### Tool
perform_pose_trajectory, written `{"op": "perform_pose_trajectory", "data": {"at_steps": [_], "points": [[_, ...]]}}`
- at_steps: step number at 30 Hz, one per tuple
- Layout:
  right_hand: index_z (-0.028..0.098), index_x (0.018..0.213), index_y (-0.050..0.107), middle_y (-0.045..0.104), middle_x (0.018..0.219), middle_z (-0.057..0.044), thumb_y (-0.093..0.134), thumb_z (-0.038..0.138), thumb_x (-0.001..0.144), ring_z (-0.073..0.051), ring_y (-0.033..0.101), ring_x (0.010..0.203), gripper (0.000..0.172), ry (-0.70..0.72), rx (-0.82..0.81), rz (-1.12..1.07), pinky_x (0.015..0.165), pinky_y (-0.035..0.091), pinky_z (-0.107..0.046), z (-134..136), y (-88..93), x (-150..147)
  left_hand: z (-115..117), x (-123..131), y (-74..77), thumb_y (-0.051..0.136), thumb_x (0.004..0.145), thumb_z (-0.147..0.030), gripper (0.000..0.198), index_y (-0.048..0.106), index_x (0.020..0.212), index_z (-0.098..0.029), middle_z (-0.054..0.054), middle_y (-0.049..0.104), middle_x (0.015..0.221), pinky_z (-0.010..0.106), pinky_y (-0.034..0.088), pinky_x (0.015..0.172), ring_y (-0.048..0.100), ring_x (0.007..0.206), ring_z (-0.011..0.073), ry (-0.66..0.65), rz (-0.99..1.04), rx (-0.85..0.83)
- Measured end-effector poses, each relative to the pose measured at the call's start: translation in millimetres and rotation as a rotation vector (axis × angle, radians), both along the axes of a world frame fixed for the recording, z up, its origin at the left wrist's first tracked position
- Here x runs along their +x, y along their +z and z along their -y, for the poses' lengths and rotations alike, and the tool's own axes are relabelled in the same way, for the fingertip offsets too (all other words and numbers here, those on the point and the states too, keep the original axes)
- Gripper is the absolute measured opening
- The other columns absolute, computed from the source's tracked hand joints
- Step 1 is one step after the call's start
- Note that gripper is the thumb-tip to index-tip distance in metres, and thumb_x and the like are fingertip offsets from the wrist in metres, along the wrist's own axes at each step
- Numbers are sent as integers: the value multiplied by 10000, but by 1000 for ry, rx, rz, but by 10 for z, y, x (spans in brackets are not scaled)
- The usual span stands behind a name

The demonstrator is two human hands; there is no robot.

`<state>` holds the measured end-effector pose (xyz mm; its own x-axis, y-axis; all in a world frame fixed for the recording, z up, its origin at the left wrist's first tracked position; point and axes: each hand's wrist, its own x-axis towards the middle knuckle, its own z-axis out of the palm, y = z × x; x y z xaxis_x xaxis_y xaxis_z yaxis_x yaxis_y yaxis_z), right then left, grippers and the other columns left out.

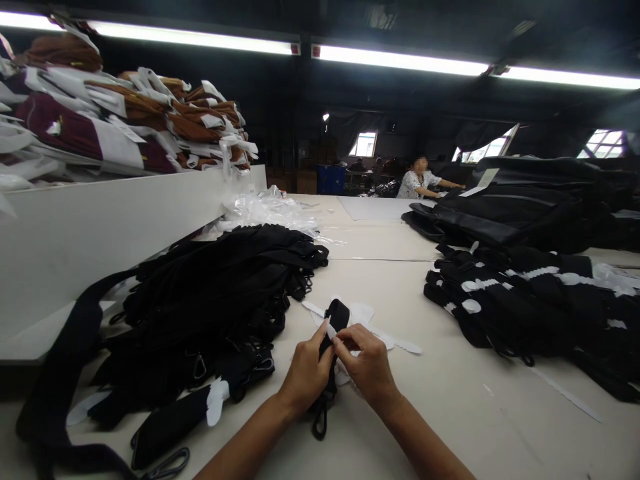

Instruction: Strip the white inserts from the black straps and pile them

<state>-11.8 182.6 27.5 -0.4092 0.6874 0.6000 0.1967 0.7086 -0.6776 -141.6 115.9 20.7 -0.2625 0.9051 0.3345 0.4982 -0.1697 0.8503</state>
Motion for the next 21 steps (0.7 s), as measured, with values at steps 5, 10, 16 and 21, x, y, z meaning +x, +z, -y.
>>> {"op": "perform_pose_trajectory", "data": {"at_steps": [5, 10, 16, 21], "points": [[186, 840, 702, 645, 783, -26, 623, 195, 870, -143, 615, 685, 85, 11, -11, -14, 673, 496, -257, 28, 26, 6, 30, -7, -51, 399, 932, -194, 538, 384, 1468, -149, 175, 698, 1145, 440, 520, 895, 673, 1032, 296, -24, -221, -18], [177, 749, 664, 623, 715, -11, 602, 144, 847, -133, 580, 640, 121, -71, 72, 32, 651, 447, -251, 77, -2, -39, 40, 0, -66, 356, 908, -141, 596, 307, 1501, -105, 205, 696, 1097, 470, 534, 855, 676, 983, 315, -35, -313, -34], [178, 646, 571, 569, 655, -8, 539, 124, 845, -128, 511, 583, 209, -172, 193, 115, 595, 361, -265, 106, -32, -121, 47, -16, -52, 370, 840, -74, 637, 399, 1469, -168, 161, 703, 1046, 445, 527, 812, 671, 895, 297, -58, -296, -30], [187, 639, 581, 571, 644, -17, 522, 127, 819, -142, 511, 587, 199, -192, 150, 92, 600, 362, -273, 95, -34, -140, 50, -20, -19, 424, 865, -125, 527, 525, 1380, -182, 153, 705, 1066, 442, 499, 873, 663, 948, 308, -55, -156, -26]]}}
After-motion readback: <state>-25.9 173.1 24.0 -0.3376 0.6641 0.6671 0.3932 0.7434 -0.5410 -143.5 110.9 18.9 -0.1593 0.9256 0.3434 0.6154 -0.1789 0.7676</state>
